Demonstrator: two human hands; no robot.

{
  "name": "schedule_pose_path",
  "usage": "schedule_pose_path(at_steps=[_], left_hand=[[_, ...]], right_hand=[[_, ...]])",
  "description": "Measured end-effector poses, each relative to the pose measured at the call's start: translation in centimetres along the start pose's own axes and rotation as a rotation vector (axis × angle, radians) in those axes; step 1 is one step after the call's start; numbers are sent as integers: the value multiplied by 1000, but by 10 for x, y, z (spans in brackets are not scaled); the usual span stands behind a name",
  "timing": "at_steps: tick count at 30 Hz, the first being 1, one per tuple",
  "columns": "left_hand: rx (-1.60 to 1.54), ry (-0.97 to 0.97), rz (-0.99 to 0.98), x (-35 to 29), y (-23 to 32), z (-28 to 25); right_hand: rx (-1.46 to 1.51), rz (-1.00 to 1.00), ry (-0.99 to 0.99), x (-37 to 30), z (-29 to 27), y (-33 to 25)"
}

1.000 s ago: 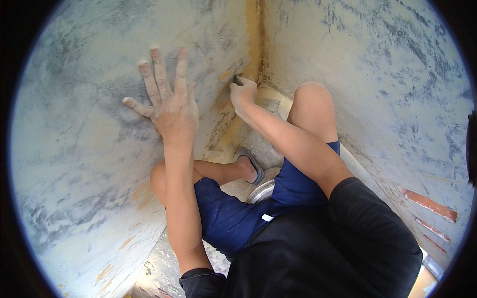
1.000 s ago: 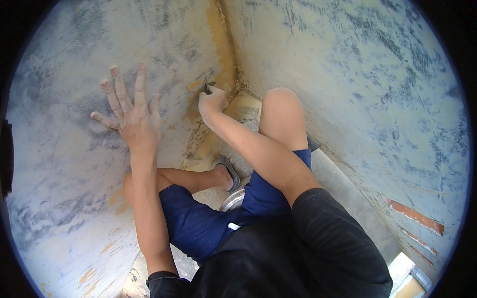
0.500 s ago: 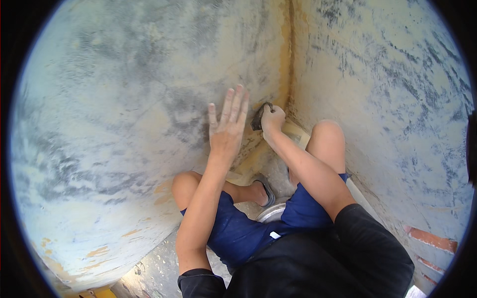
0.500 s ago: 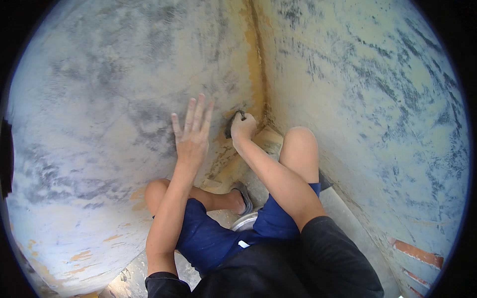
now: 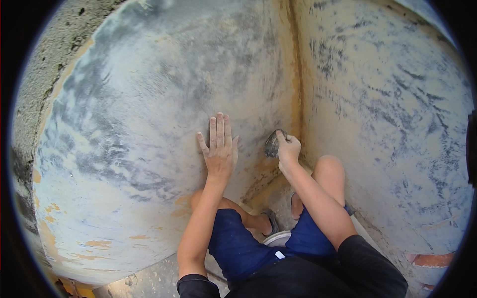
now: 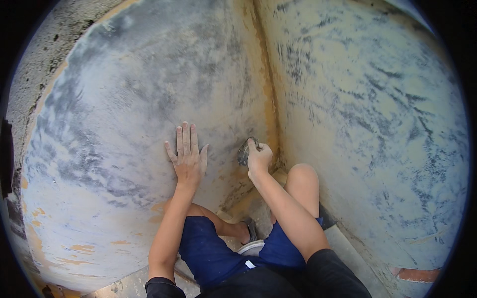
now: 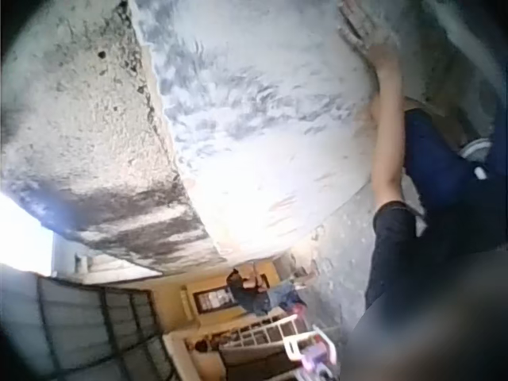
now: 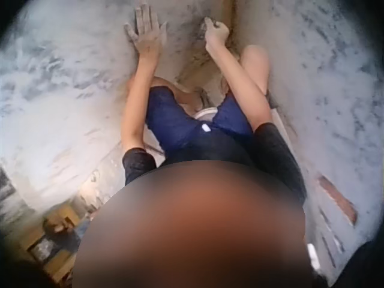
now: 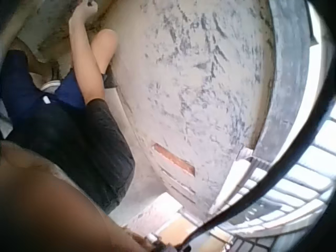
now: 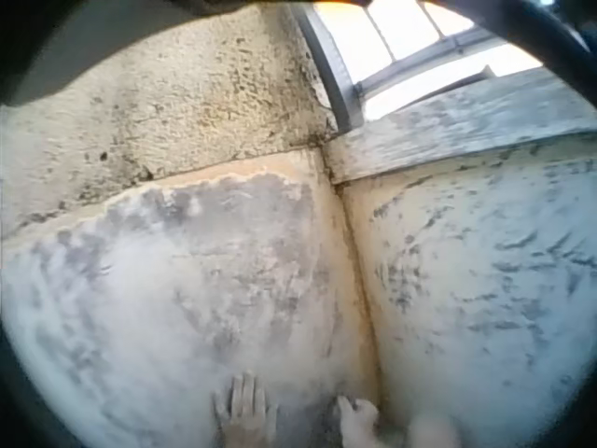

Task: Patching and scraping a wall corner using a putty knife.

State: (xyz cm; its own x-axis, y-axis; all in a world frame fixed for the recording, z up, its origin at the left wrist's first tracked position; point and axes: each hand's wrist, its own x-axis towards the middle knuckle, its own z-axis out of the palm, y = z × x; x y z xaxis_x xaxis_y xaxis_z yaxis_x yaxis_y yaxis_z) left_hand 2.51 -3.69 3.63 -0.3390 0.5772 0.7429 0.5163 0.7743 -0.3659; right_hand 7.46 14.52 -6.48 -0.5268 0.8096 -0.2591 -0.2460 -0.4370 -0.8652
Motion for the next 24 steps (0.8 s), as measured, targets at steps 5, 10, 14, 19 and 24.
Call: schedule_pose_path(at_steps=[5,10,14,19,24], left_hand=[[-28,43,-92,2,7,2],[-342,99,-11,5,36,4],[-916,-79,81,2,65,-6],[-1142,-218,-56,11,87,-19],[-1202,-159,-161,11,90,-6]], right_hand=[[60,52,-211,-50,17,-66],[15,-10,-292,-47,11,-89],[32,84,-378,-33,-5,-86],[-17,59,-357,-25,-9,-97],[-161,-96,-388,-50,-2,-116]])
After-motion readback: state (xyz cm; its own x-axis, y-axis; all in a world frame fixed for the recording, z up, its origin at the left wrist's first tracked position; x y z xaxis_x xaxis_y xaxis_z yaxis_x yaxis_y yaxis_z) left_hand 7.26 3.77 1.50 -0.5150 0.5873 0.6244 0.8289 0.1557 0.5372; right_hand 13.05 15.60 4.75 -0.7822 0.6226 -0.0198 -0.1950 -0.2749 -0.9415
